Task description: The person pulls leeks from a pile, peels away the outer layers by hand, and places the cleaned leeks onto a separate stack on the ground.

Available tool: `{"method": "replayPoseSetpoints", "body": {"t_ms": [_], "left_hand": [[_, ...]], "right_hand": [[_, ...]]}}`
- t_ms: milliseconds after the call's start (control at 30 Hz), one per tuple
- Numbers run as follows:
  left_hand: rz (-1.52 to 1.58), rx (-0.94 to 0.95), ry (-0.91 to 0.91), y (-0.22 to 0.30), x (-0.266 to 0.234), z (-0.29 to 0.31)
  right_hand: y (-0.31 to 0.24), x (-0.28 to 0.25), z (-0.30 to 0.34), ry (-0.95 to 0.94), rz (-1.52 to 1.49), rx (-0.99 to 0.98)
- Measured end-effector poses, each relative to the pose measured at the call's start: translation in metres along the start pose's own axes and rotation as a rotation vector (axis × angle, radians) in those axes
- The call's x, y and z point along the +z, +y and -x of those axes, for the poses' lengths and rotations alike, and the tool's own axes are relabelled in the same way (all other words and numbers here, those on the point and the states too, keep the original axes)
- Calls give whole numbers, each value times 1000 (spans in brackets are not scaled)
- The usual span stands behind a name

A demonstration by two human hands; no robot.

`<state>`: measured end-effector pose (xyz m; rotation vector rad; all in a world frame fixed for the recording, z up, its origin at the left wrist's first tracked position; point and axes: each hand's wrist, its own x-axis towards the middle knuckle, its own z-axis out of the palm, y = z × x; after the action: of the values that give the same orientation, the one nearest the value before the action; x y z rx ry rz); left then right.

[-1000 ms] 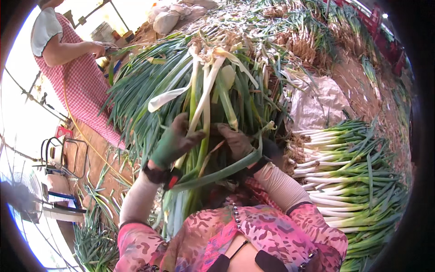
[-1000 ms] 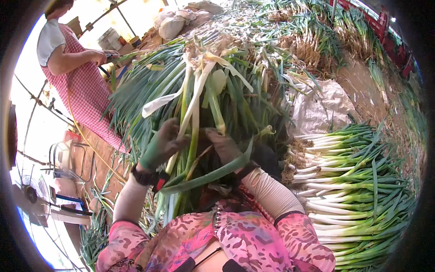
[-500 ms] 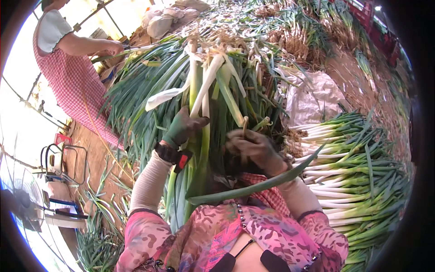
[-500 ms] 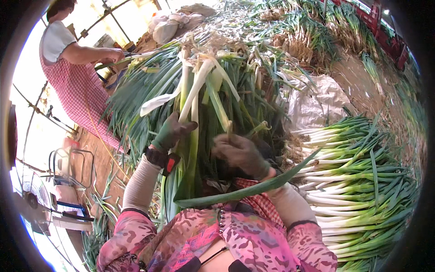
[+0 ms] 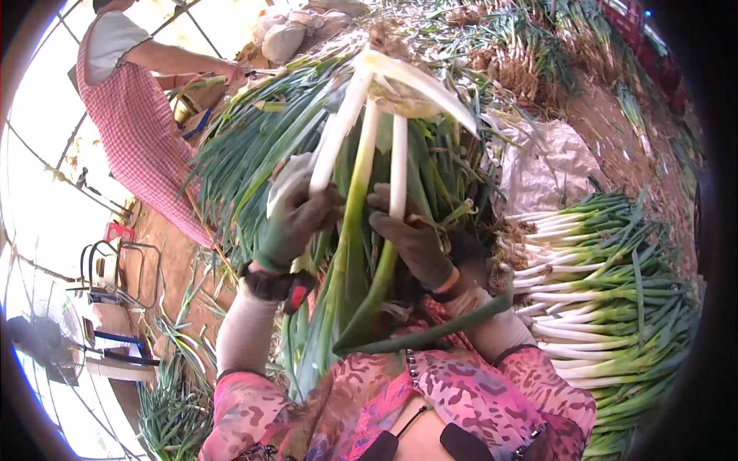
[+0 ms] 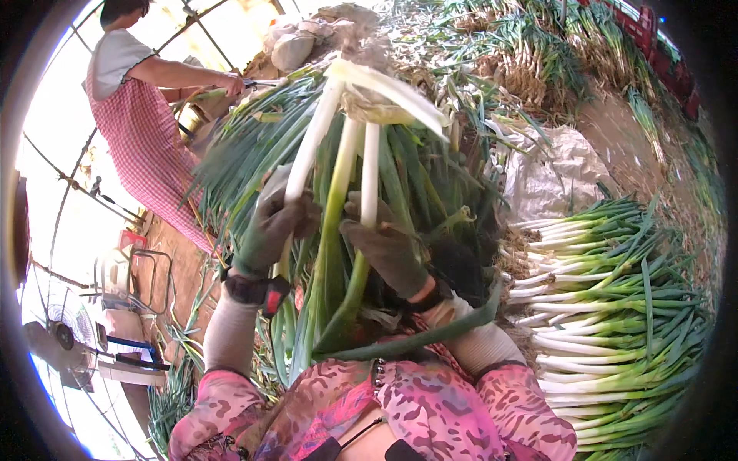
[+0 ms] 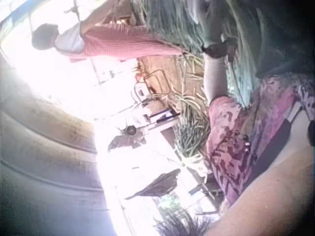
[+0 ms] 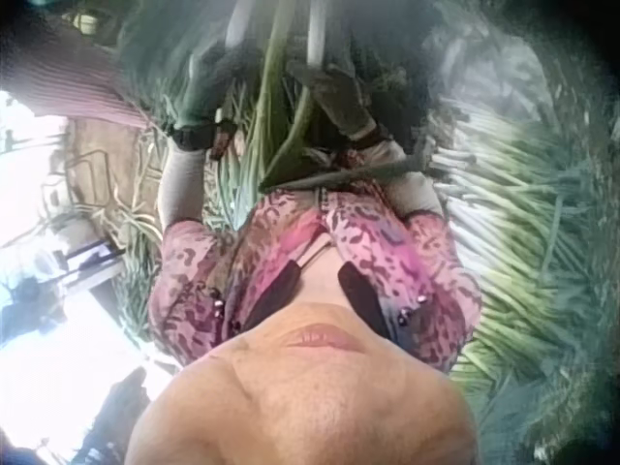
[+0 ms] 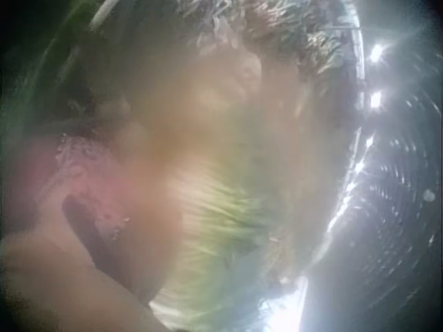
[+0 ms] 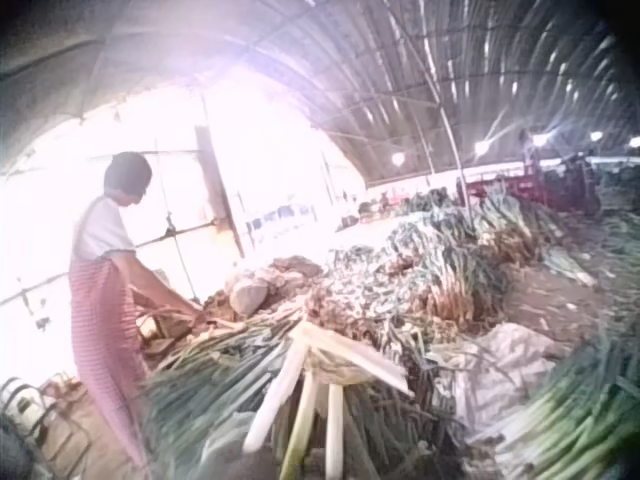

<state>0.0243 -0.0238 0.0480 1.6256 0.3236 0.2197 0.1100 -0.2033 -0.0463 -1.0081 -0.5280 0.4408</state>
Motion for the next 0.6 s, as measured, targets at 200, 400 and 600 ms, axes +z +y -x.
{"method": "replayPoseSetpoints", "body": {"t_ms": [200,400,600], "left_hand": [[-516,124,22,-64,36,-53],[-563,163,156,-73,39,-72],[-218,6,-59,-49,49,-56]], "right_hand": [[62,-38,-21,-196,477,-144],[30,-24,-3,-71,-132,189],[58,-48,-24,-254,-329,209]]}}
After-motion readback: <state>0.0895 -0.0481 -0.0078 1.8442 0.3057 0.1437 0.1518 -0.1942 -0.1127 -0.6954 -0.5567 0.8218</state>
